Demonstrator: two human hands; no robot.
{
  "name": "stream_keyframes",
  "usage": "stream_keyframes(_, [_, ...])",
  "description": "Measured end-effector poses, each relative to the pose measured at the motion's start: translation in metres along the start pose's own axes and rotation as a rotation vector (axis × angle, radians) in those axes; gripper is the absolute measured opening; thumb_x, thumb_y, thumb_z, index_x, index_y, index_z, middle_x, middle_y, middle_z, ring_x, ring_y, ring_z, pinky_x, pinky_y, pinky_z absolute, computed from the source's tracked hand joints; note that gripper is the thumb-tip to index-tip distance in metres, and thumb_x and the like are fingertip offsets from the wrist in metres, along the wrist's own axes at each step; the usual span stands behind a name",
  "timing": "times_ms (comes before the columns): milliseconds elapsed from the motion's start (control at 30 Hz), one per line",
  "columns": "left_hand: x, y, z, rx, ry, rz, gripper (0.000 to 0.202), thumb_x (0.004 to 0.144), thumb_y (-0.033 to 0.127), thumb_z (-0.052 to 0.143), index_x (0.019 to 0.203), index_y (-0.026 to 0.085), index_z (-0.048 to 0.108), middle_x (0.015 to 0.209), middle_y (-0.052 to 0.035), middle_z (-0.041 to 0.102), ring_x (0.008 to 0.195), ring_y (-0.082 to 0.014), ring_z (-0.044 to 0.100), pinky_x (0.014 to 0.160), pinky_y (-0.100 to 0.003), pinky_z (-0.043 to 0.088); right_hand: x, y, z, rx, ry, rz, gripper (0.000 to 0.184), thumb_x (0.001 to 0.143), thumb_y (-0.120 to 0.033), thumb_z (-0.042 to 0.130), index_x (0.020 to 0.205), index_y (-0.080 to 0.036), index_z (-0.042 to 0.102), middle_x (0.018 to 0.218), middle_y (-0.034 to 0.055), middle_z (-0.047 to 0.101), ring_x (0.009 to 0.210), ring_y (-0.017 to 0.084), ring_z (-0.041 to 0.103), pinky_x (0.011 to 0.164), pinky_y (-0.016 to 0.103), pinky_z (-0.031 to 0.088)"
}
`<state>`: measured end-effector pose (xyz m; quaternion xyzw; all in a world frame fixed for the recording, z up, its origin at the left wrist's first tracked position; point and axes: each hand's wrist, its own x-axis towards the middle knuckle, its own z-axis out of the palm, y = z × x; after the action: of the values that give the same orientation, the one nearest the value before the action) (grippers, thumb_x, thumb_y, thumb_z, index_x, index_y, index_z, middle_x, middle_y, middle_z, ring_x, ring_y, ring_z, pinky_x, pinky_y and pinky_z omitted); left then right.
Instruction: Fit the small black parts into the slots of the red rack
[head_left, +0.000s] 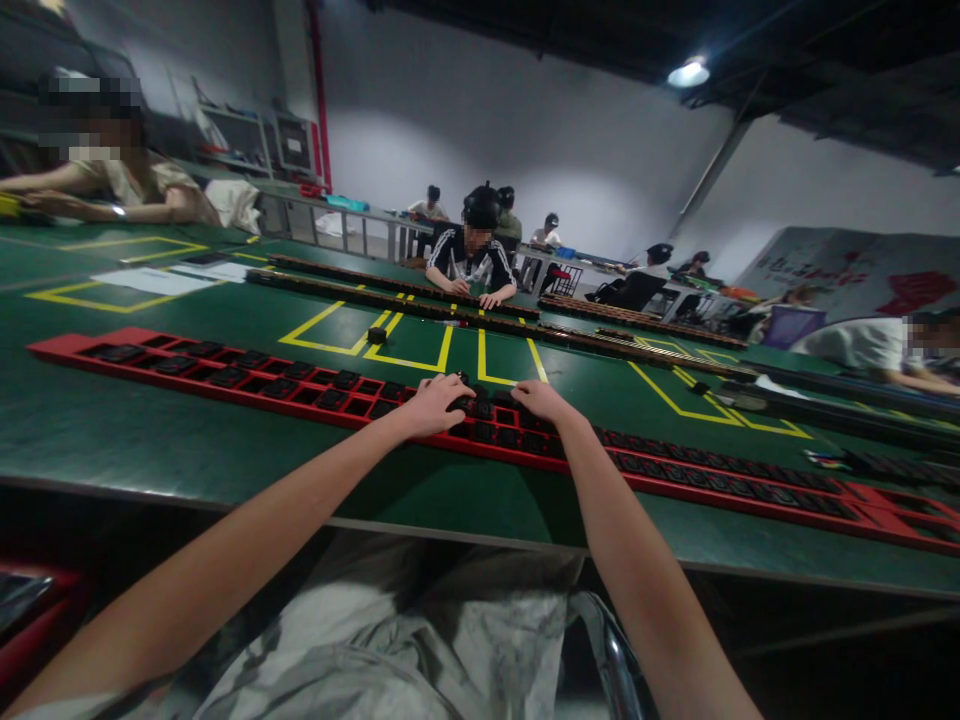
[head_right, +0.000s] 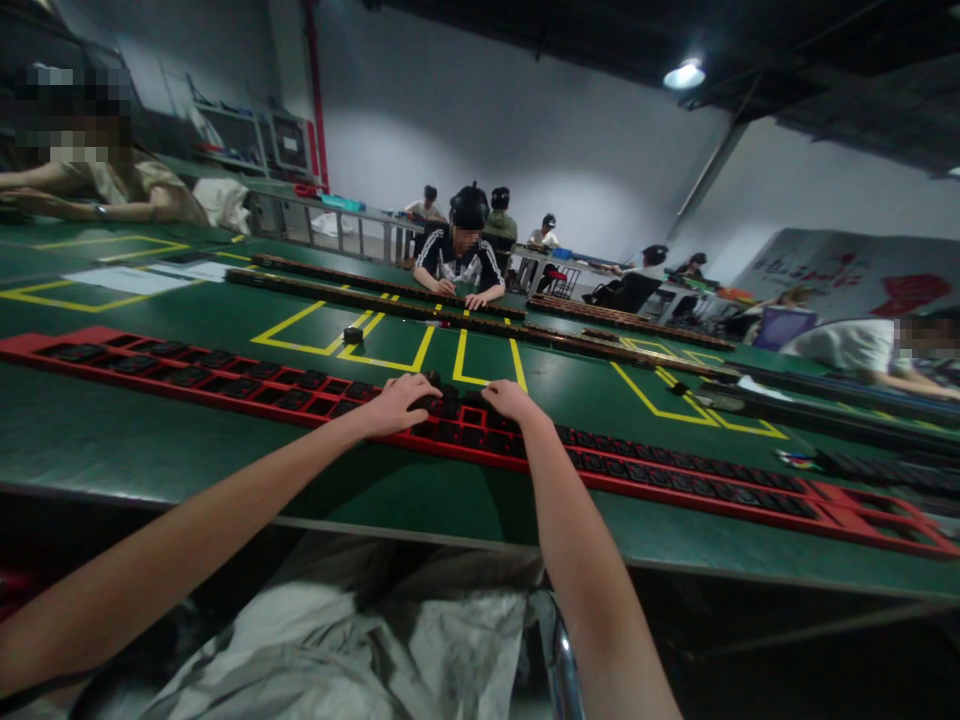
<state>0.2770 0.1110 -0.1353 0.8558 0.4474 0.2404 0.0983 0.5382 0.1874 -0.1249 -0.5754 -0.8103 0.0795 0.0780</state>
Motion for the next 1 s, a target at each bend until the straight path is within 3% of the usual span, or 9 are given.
stream_keyframes(333, [0.000, -0.003, 0.003, -0.048, 0.016, 0.016, 0.041, 0.083, 0.029, 0.059, 0.122, 0.021, 0.054, 0.131, -0.0117, 0.054, 0.126, -0.0314, 0.046, 0.106, -0.055, 0.034, -0.001, 0.001, 0.000, -0.007, -0.002, -0.001, 0.033, 0.097, -0.033, 0.045, 0.098, -0.016, 0.074, 0.108, 0.0106, 0.072, 0.095, 0.021, 0.065, 0.079, 0.025, 0.045])
stream_keyframes(633, [0.002, -0.010, 0.003, -0.186, 0.125, 0.170, 0.040, 0.077, 0.020, 0.066, 0.116, 0.018, 0.057, 0.118, -0.0105, 0.057, 0.117, -0.0256, 0.055, 0.106, -0.044, 0.042, -0.002, 0.000, -0.001, 0.005, -0.005, 0.010, 0.032, 0.097, -0.033, 0.046, 0.100, -0.016, 0.073, 0.110, 0.0100, 0.072, 0.096, 0.021, 0.065, 0.080, 0.024, 0.045])
stream_keyframes(1000, [0.004, -0.009, 0.003, -0.184, 0.104, 0.126, 0.041, 0.073, 0.020, 0.070, 0.112, 0.019, 0.060, 0.116, -0.0091, 0.064, 0.113, -0.0265, 0.059, 0.102, -0.044, 0.045, -0.001, 0.001, 0.000, 0.001, -0.006, 0.007, 0.032, 0.097, -0.033, 0.046, 0.098, -0.016, 0.074, 0.107, 0.0095, 0.073, 0.092, 0.020, 0.065, 0.078, 0.024, 0.045])
